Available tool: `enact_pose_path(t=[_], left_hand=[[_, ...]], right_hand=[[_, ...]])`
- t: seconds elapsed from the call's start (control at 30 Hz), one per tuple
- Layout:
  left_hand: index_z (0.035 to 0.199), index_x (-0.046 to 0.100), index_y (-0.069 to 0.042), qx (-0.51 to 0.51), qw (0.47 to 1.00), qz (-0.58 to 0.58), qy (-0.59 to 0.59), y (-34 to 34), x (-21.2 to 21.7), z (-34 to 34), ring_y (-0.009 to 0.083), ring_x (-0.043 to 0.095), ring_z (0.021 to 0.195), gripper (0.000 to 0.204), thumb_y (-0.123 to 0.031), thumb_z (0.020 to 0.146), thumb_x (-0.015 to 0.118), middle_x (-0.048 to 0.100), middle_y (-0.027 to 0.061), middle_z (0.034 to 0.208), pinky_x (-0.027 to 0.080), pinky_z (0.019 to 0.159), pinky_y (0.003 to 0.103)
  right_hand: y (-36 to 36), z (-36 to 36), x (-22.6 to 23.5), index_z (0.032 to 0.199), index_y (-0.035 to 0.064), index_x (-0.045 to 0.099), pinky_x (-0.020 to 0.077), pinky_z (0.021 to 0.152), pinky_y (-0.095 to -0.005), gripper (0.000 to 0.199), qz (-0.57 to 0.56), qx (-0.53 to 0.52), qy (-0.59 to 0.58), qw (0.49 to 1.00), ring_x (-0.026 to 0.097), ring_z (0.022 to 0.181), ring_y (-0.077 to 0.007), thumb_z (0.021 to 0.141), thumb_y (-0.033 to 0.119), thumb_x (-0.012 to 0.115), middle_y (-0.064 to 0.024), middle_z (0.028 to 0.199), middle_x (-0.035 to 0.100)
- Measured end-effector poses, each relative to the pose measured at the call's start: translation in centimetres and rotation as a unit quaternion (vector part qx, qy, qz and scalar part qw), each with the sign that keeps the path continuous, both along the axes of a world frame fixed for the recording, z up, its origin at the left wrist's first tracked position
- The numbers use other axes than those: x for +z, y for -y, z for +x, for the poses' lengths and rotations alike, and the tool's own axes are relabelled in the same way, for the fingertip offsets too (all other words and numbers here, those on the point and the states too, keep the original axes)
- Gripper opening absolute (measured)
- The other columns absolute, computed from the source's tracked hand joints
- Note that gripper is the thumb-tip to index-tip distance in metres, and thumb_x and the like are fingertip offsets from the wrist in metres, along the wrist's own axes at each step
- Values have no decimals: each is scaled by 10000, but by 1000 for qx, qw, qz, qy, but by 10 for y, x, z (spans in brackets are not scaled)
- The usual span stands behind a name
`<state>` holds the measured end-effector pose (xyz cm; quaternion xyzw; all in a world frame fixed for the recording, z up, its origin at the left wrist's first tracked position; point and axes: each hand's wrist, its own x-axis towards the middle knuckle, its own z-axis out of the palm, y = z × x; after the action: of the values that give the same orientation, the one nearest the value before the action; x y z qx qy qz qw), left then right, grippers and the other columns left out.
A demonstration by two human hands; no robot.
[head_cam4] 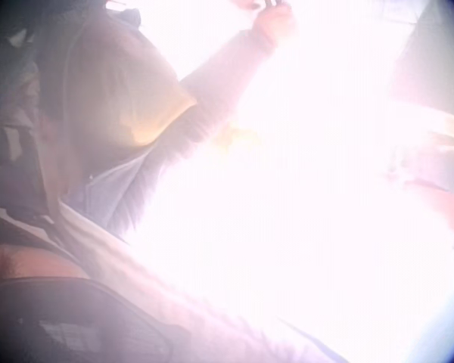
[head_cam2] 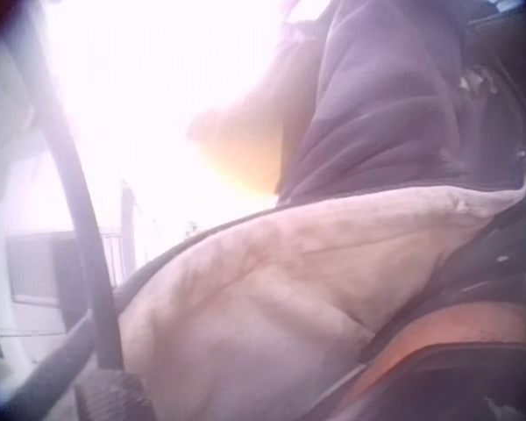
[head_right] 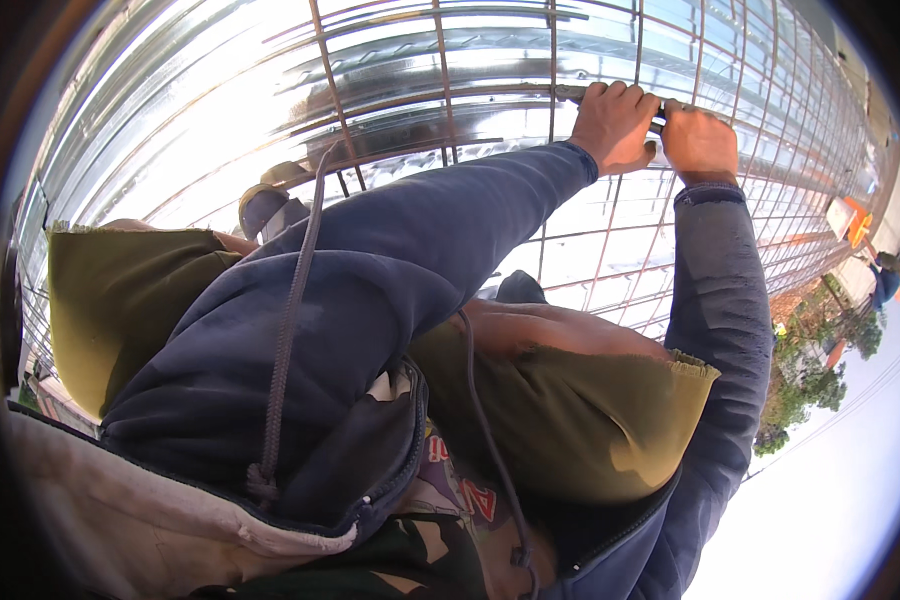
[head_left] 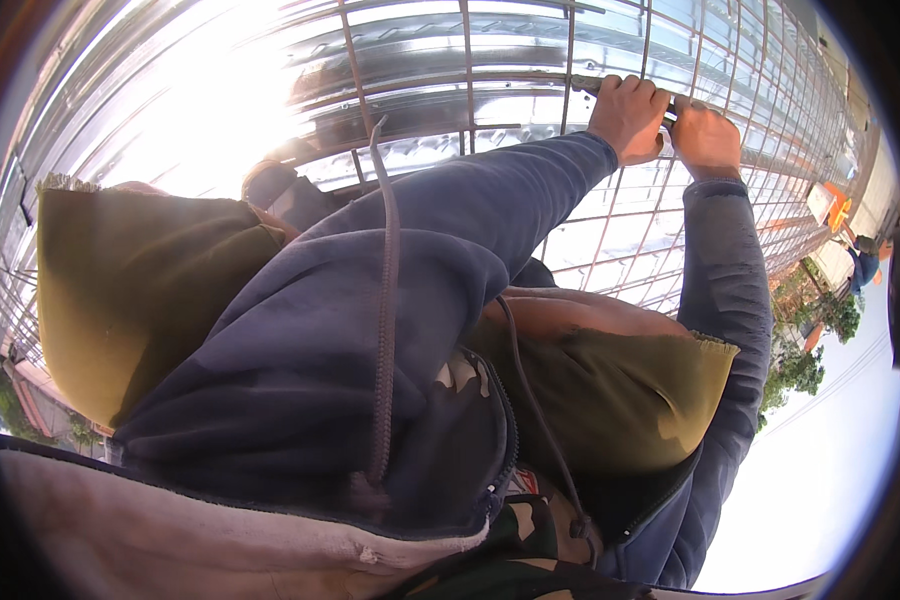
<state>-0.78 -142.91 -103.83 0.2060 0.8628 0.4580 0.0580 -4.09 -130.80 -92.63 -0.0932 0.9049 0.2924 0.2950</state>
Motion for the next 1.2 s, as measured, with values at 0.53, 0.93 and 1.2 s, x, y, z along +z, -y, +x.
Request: enact_pose_path(t=[0.53, 0.93, 1.2], left_hand=[[1191, 668, -167, -196, 959, 15, -205, 51, 30, 36, 268, 550, 1296, 391, -260, 844, 822, 620, 78, 1285, 388, 1128, 576], [1508, 474, -52, 85, 732, 376, 562, 75, 12, 13, 265, 743, 1097, 555, -481, 1160, 416, 630, 152, 1322, 612, 900, 351], [1401, 594, 10, 48, 906, 205, 367, 107, 48, -36, 133, 727, 905, 334, -180, 1151, 480, 735, 80, 1115, 616, 798, 269]], right_hand=[[15, 148, 9, 1169, 15, 615, 402, 470, -281, 228, -494, -673, 60, 547, 523, 530, -114, 998, 148, 687, -36, 716, 589], [85, 170, -62, 1377, 28, 577, 531, 743, -327, 384, -629, -581, -92, 509, 674, 780, -180, 1021, 167, 619, -92, 947, 743], [90, 85, -49, 1176, 70, 646, 505, 761, -282, 266, -722, -545, -76, 419, 714, 902, -112, 1119, 329, 618, -19, 990, 749]])
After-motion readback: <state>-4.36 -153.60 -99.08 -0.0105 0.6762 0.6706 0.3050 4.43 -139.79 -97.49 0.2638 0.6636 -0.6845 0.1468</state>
